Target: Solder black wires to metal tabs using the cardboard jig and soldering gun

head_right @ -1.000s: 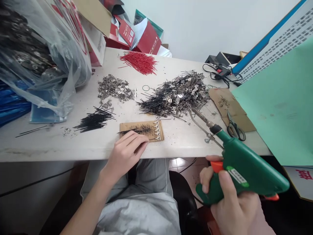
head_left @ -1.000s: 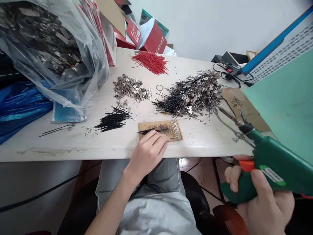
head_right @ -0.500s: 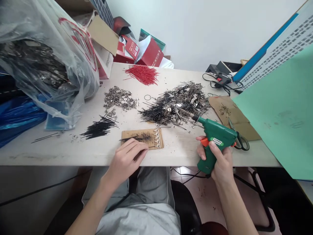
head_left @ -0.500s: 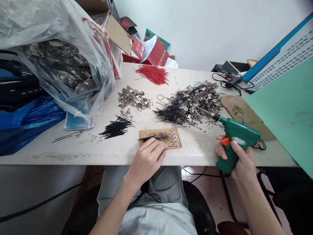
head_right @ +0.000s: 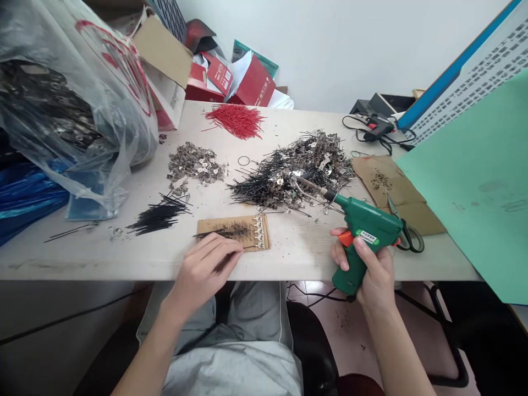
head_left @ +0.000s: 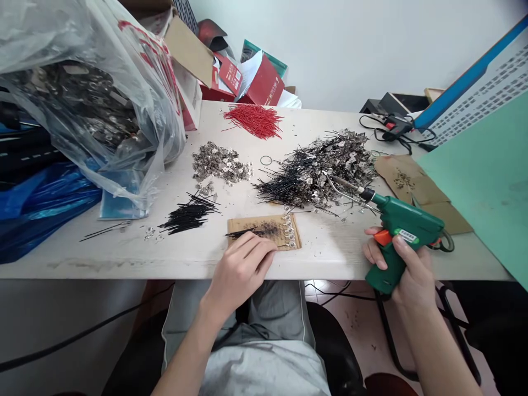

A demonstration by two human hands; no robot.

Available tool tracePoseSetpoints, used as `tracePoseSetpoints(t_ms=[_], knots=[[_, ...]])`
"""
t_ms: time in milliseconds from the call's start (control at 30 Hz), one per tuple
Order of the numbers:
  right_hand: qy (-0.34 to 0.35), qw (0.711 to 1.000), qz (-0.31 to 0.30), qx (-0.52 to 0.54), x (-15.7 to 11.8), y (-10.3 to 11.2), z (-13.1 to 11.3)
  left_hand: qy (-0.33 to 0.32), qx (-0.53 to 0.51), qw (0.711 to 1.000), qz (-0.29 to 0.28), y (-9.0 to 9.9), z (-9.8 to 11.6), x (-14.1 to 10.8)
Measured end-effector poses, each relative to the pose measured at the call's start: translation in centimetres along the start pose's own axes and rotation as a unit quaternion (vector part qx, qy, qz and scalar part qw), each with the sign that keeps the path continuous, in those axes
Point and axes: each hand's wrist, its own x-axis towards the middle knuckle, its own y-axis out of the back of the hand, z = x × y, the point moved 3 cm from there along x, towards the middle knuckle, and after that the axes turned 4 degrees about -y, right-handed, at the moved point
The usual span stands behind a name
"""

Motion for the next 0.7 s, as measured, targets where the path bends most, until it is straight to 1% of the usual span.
tracePoseSetpoints(t_ms=[267, 433, 533, 600, 700], knots=[[-0.008, 1.000, 0.016, 0.015, 0.0, -0.1, -0.1, 0.009, -0.006, 1.000, 0.005, 0.1, 0.1, 0.0], [-0.013, 0.999, 0.007, 0.030, 0.0, -0.1, 0.1, 0.012, -0.008, 1.000, 0.011, 0.3, 0.2, 0.1], [-0.043, 0.996, 0.038, 0.066, 0.1, 0.2, 0.5, 0.012, -0.015, 0.999, 0.037, 0.5, 0.3, 0.1], [-0.063, 0.991, 0.063, 0.097, 0.2, 0.5, 0.8, 0.014, -0.027, 0.997, 0.067, 0.9, 0.4, 0.2], [-0.086, 0.984, 0.077, 0.132, 0.3, 0.9, 1.1, 0.019, -0.025, 0.993, 0.117, 1.8, 0.7, 1.0]])
